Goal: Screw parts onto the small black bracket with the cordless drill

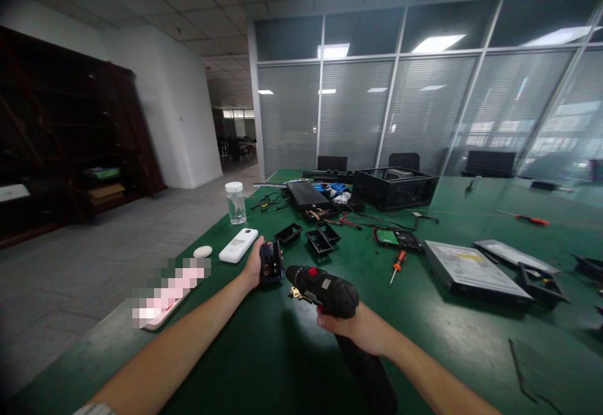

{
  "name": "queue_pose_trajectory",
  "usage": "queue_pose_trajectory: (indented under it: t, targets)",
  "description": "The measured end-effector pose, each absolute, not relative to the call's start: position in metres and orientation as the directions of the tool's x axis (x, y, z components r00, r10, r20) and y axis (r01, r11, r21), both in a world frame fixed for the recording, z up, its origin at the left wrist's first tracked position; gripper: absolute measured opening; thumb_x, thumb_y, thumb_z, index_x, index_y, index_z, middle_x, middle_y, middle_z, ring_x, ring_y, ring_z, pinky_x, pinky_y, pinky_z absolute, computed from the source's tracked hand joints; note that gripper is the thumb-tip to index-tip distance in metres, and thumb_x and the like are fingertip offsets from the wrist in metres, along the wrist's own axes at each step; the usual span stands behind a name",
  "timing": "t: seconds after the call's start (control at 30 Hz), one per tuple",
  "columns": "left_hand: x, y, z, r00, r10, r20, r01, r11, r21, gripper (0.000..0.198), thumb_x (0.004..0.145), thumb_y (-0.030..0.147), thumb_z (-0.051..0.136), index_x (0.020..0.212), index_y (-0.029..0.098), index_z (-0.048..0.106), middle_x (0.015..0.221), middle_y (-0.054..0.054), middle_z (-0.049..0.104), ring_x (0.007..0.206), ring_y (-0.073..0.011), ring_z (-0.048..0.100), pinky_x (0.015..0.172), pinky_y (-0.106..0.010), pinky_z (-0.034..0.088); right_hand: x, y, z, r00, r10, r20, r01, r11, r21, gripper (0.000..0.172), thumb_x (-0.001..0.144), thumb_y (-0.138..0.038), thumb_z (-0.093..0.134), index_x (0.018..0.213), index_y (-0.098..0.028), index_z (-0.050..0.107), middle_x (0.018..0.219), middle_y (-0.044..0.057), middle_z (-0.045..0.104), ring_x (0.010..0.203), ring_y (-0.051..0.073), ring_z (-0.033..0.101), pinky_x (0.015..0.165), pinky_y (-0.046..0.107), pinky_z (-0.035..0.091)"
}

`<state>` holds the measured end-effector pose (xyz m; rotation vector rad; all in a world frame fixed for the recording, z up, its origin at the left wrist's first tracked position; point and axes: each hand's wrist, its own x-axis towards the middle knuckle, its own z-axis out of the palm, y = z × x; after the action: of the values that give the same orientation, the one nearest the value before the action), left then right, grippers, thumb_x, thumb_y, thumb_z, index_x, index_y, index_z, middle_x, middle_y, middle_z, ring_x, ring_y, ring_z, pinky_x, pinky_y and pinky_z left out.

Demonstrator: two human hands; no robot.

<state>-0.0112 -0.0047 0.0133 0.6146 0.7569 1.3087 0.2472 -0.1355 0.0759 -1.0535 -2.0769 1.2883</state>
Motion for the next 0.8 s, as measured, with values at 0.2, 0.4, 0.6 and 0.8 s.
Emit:
queue_pose_trajectory:
  t: [0.2,0.4,0.6,0.8]
  targets:
    - [-0.0102,-0.0064,0.0157,0.096,0.984,-0.148,-0.625,0.176,0.761,0.041,0.072,0.054,0.048,0.079,0.014,0.055,0.066,-0.005,0.063,0.055,-0.0162,0.060,0.049,-0.026,0.046,0.2473,-0.1355,0.0754,-0.595,0.804,-0.001,0.354,0.261,-0.898,0.030,0.074,-0.043,0.056,0.087,-0.015,0.055,0.080,0.003,0.053,0.075,0.017,0.049,0.069,0.028,0.042]
    - [-0.0109,-0.0062,0.0152,0.098,0.983,-0.156,-0.632,0.183,0.753,0.039,0.072,0.053,0.049,0.080,0.014,0.054,0.066,-0.005,0.063,0.056,-0.0169,0.060,0.049,-0.026,0.046,0.2483,-0.1354,0.0747,-0.601,0.799,0.010,0.335,0.263,-0.905,0.028,0.074,-0.040,0.057,0.086,-0.015,0.055,0.079,0.002,0.052,0.074,0.017,0.049,0.069,0.029,0.042]
    - [-0.0112,-0.0055,0.0142,0.086,0.988,-0.127,-0.618,0.153,0.771,0.039,0.071,0.054,0.049,0.080,0.016,0.054,0.066,-0.005,0.063,0.056,-0.0166,0.060,0.049,-0.026,0.045,0.2483,-0.1343,0.0747,-0.606,0.796,0.017,0.328,0.269,-0.905,0.028,0.074,-0.041,0.056,0.086,-0.015,0.055,0.080,0.002,0.053,0.076,0.017,0.049,0.070,0.029,0.042]
    - [-0.0108,-0.0059,0.0153,0.108,0.982,-0.153,-0.625,0.187,0.758,0.041,0.073,0.054,0.047,0.079,0.015,0.054,0.066,-0.006,0.063,0.055,-0.0165,0.060,0.049,-0.026,0.046,0.2479,-0.1338,0.0740,-0.598,0.801,0.005,0.361,0.275,-0.891,0.030,0.073,-0.043,0.057,0.084,-0.016,0.056,0.078,0.002,0.053,0.074,0.017,0.049,0.068,0.028,0.043]
